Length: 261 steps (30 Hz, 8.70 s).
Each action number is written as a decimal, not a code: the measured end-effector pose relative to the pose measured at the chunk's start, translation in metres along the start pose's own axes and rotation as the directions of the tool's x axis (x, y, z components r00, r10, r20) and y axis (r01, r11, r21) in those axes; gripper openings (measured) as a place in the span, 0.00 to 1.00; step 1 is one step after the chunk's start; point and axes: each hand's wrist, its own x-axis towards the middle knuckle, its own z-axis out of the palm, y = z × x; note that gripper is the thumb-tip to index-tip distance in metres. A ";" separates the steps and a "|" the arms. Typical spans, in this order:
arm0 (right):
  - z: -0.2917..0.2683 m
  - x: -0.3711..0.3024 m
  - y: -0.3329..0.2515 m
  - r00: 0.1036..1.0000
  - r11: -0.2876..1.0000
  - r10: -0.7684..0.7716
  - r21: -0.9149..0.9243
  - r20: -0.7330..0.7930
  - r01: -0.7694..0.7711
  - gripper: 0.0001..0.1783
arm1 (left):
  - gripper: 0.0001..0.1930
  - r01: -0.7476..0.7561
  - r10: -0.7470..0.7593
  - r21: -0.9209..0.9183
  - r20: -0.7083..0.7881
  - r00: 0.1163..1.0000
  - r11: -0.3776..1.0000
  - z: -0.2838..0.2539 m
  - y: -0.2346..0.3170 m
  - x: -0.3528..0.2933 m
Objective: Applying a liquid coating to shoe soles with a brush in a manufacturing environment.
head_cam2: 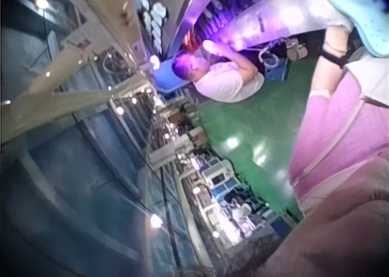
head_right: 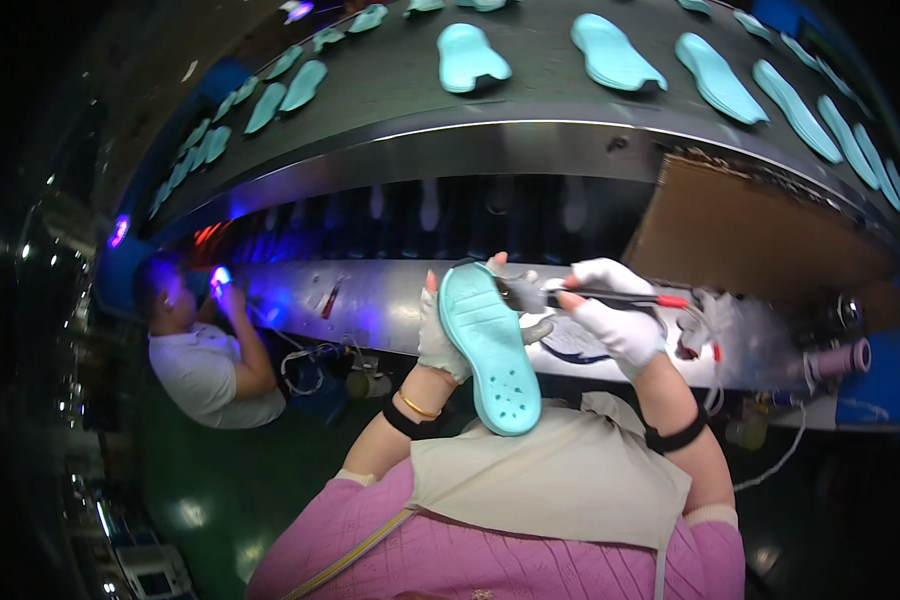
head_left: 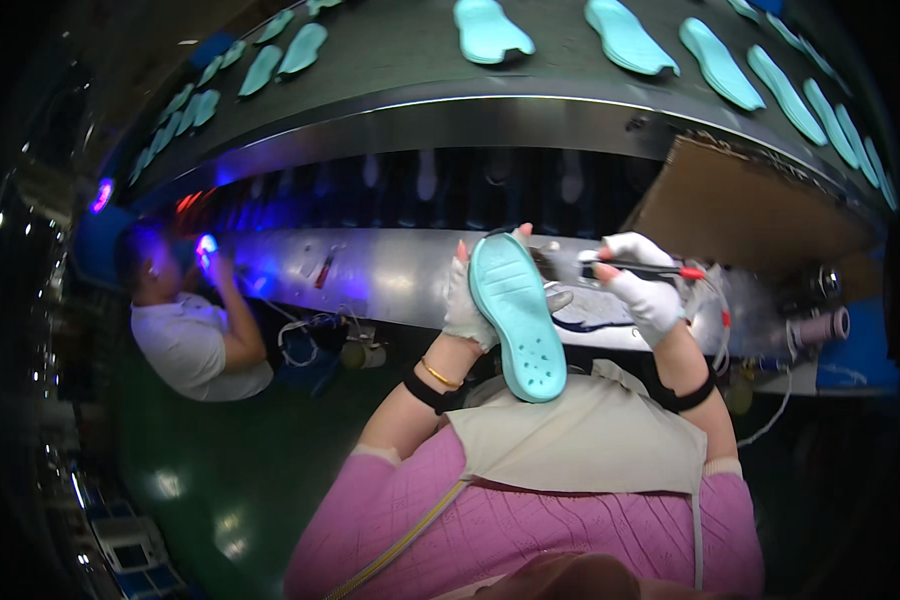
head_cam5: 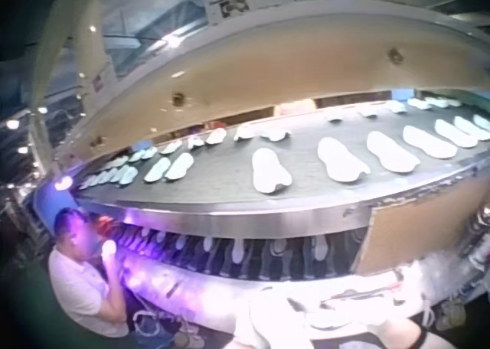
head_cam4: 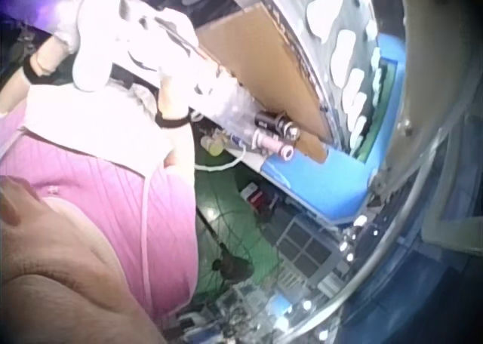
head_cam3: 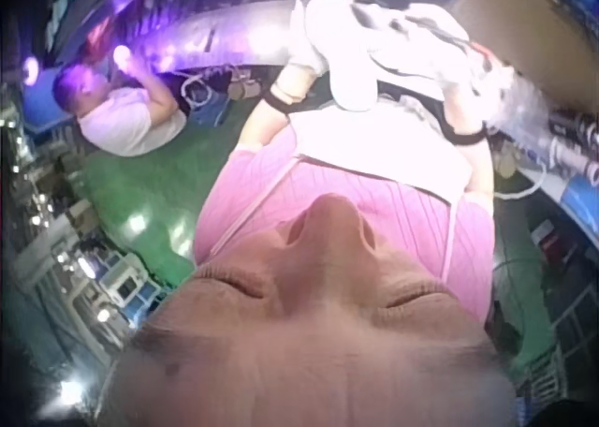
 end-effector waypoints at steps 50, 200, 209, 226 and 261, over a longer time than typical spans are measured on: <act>0.005 -0.044 0.036 0.978 0.986 0.158 -0.030 -0.135 -0.163 0.07 | 0.46 0.132 -0.034 0.529 -0.191 0.981 0.838 -0.017 -0.044 -0.006; 0.031 -0.028 0.032 0.996 0.993 -0.094 -0.073 -0.007 0.094 0.09 | 0.37 0.297 -0.292 0.175 -0.055 0.955 0.939 -0.019 0.031 0.045; 0.023 -0.015 0.041 0.940 0.952 -0.177 -0.191 0.292 0.239 0.11 | 0.25 0.325 -0.148 0.551 -0.342 0.928 0.768 -0.016 0.032 0.047; -0.008 -0.010 0.009 0.933 0.833 -0.040 -0.504 0.358 0.229 0.10 | 0.28 0.610 -0.418 0.526 -0.446 0.791 0.593 -0.036 0.054 0.053; 0.005 0.025 0.024 0.880 0.900 -0.425 -0.202 -0.212 0.386 0.05 | 0.41 0.116 -0.122 0.259 0.006 0.992 0.959 -0.027 -0.009 0.003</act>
